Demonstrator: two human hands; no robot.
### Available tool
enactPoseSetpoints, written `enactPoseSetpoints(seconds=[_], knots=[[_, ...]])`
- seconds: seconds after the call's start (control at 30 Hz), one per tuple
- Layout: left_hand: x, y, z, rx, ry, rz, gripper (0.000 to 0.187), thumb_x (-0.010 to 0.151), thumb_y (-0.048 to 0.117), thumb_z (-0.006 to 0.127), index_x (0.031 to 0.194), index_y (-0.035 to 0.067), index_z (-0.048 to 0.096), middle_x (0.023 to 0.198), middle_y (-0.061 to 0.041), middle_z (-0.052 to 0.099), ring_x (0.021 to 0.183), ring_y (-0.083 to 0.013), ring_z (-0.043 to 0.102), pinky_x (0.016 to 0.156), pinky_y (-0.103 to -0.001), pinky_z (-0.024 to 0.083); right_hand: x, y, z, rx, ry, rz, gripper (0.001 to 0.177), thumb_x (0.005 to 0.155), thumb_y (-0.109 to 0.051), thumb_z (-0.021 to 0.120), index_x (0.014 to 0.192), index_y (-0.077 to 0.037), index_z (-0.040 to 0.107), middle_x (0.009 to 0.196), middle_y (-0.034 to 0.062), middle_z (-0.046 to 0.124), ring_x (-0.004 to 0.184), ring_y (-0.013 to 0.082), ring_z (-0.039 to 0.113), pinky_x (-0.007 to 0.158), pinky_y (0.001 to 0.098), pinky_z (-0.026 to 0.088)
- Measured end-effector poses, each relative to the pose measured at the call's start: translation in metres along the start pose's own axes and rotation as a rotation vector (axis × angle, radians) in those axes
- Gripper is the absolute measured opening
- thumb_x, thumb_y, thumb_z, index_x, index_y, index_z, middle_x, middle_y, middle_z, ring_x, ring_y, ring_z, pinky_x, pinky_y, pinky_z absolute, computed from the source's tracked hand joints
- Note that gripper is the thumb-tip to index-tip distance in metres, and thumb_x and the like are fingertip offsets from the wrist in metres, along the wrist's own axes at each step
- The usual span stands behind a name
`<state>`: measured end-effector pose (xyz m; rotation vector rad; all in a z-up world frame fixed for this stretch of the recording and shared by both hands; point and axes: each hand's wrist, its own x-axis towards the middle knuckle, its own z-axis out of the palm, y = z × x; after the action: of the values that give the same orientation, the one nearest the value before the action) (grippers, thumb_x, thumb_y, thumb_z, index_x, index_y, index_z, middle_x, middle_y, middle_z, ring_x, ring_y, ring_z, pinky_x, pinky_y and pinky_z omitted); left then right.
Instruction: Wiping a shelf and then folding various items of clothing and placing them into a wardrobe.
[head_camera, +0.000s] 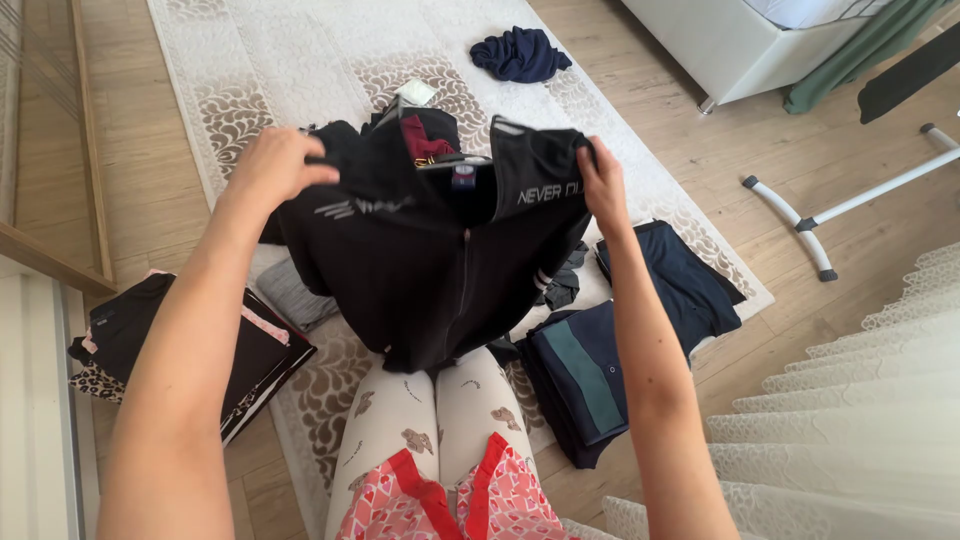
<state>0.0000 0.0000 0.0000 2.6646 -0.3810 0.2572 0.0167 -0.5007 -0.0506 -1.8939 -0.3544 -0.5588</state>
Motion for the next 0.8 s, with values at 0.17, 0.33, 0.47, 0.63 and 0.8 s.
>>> enactPoseSetpoints(seconds=[0.17, 0.33, 0.47, 0.63, 0.8], knots=[[0.020, 0.023, -0.016, 0.137, 0.446, 0.235, 0.029, 0.095, 0.033, 0.080, 0.102, 0.006, 0.072, 0.095, -0.012, 0.067, 0.083, -0.0284, 0.069, 0.066, -0.038, 0.057, 0.030, -0.035, -0.006, -0.130, 0.157, -0.164, 0.018, 0.114, -0.015, 0.058, 0.109, 0.002, 0.055, 0.092, -0.0009, 0.052, 0.090, 0.0116, 0.047, 0.084, 0.0290, 0.047], [0.010, 0.027, -0.008, 0.036, 0.511, 0.457, 0.025, 0.111, 0.025, 0.068, 0.102, 0.003, 0.059, 0.096, -0.006, 0.061, 0.089, -0.0202, 0.067, 0.070, -0.033, 0.057, 0.011, -0.037, -0.033, 0.088, -0.064, -0.146, 0.012, 0.115, -0.008, 0.059, 0.103, -0.004, 0.057, 0.090, -0.0036, 0.047, 0.083, 0.0065, 0.044, 0.074, 0.0211, 0.040], [-0.068, 0.037, 0.034, 0.468, 0.332, 0.771, 0.018, 0.094, 0.024, 0.067, 0.084, 0.015, 0.057, 0.082, -0.004, 0.058, 0.082, -0.0216, 0.065, 0.067, -0.036, 0.055, -0.073, -0.013, -0.016, -0.084, -0.696, -0.176, 0.040, 0.088, 0.004, 0.059, 0.126, -0.005, 0.069, 0.125, 0.0046, 0.069, 0.115, 0.0168, 0.062, 0.097, 0.0293, 0.049], [-0.185, -0.030, 0.211, 0.338, -0.344, 0.679, 0.019, 0.085, 0.013, 0.060, 0.103, 0.019, 0.063, 0.096, -0.006, 0.060, 0.089, -0.0258, 0.065, 0.071, -0.039, 0.053, -0.272, 0.134, 0.052, -0.081, -0.996, -0.051, 0.024, 0.087, 0.001, 0.071, 0.108, -0.009, 0.072, 0.122, 0.0083, 0.073, 0.114, 0.0290, 0.068, 0.098, 0.0374, 0.054], [-0.278, -0.063, 0.307, 0.160, -0.557, 0.415, 0.039, 0.076, 0.010, 0.063, 0.115, 0.016, 0.061, 0.108, -0.007, 0.062, 0.099, -0.0302, 0.065, 0.074, -0.044, 0.054, -0.351, 0.120, 0.052, 0.042, -0.914, 0.176, 0.030, 0.086, -0.003, 0.065, 0.115, -0.005, 0.073, 0.135, 0.0145, 0.064, 0.117, 0.0332, 0.062, 0.096, 0.0410, 0.050]])
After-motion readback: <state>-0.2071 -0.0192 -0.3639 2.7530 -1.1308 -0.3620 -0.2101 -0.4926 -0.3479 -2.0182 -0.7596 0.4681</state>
